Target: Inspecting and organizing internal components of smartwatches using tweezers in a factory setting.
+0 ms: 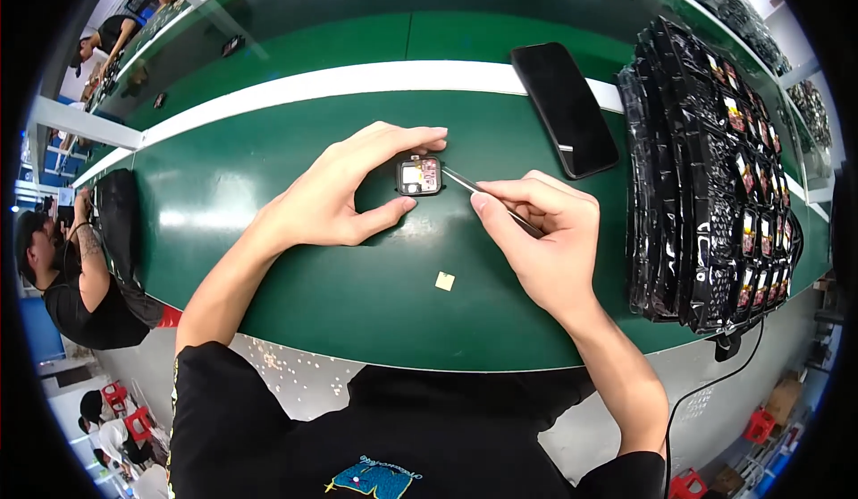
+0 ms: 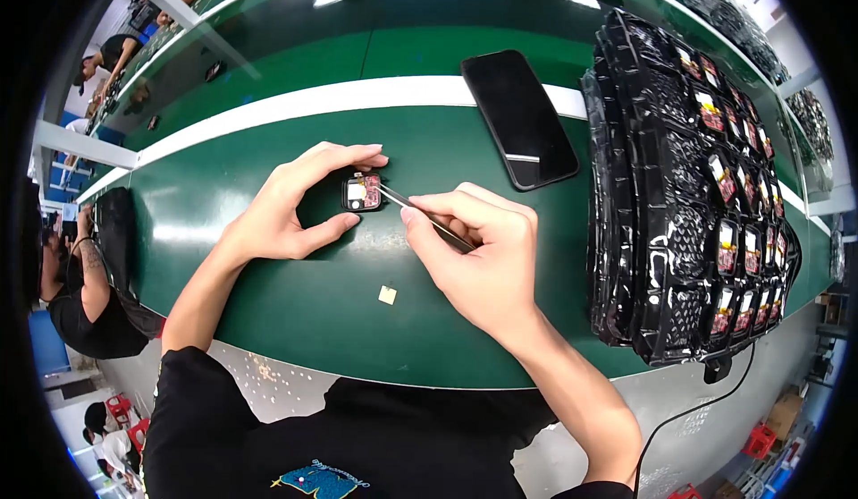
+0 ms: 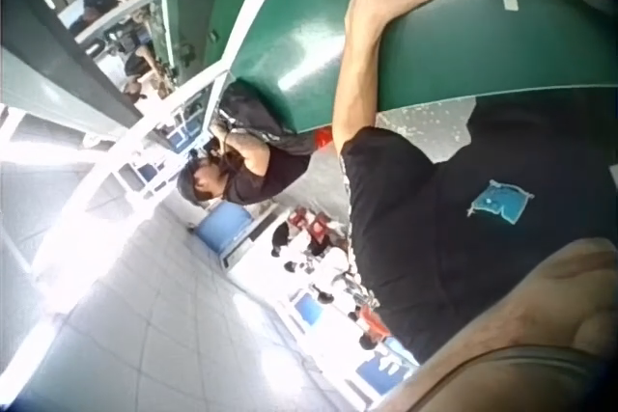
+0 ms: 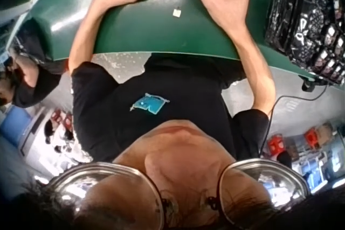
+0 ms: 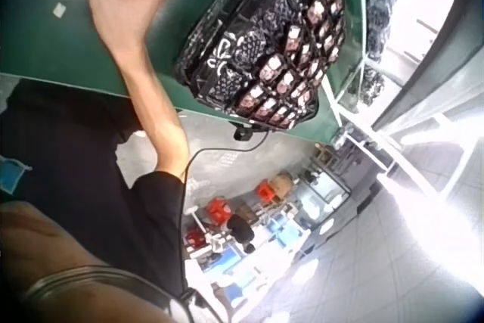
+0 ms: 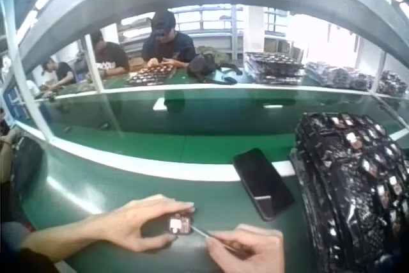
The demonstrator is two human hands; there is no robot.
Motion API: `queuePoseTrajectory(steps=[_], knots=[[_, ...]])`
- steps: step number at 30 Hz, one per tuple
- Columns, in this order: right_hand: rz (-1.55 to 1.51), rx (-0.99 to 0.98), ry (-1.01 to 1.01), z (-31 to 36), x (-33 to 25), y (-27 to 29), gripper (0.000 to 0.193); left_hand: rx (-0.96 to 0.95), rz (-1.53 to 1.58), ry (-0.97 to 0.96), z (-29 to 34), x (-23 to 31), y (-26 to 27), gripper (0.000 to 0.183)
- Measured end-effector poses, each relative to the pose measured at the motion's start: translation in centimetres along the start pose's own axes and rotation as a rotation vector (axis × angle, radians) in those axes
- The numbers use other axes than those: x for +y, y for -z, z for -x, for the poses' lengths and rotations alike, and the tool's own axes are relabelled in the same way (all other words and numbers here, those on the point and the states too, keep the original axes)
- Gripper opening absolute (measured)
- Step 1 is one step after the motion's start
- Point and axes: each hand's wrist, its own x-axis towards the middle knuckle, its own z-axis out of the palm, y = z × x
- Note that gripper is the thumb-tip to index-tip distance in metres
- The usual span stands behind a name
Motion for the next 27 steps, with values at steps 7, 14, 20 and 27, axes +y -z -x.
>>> queuePoseTrajectory(steps=[7, 14, 20, 27], knots=[[0.058, -0.001, -0.002, 0.7, -0.8, 0.0, 0.015, 0.037, -0.241, -0.031, 0.7, -0.5, -0.1, 0.061], [0.138, -0.043, 0.022, 0.5, -1.2, 0.3, 0.013, -0.047, -0.117, -0.002, 0.7, 0.4, -0.5, 0.057], [0.236, -0.087, 0.040, 0.0, -0.8, -0.1, 0.007, -0.040, -0.152, -0.004, 0.5, 0.0, -0.2, 0.058], [0.266, -0.143, 0.021, 0.0, -1.1, -0.3, 0.008, -0.045, -0.136, 0.020, 0.5, -0.1, -0.3, 0.058]])
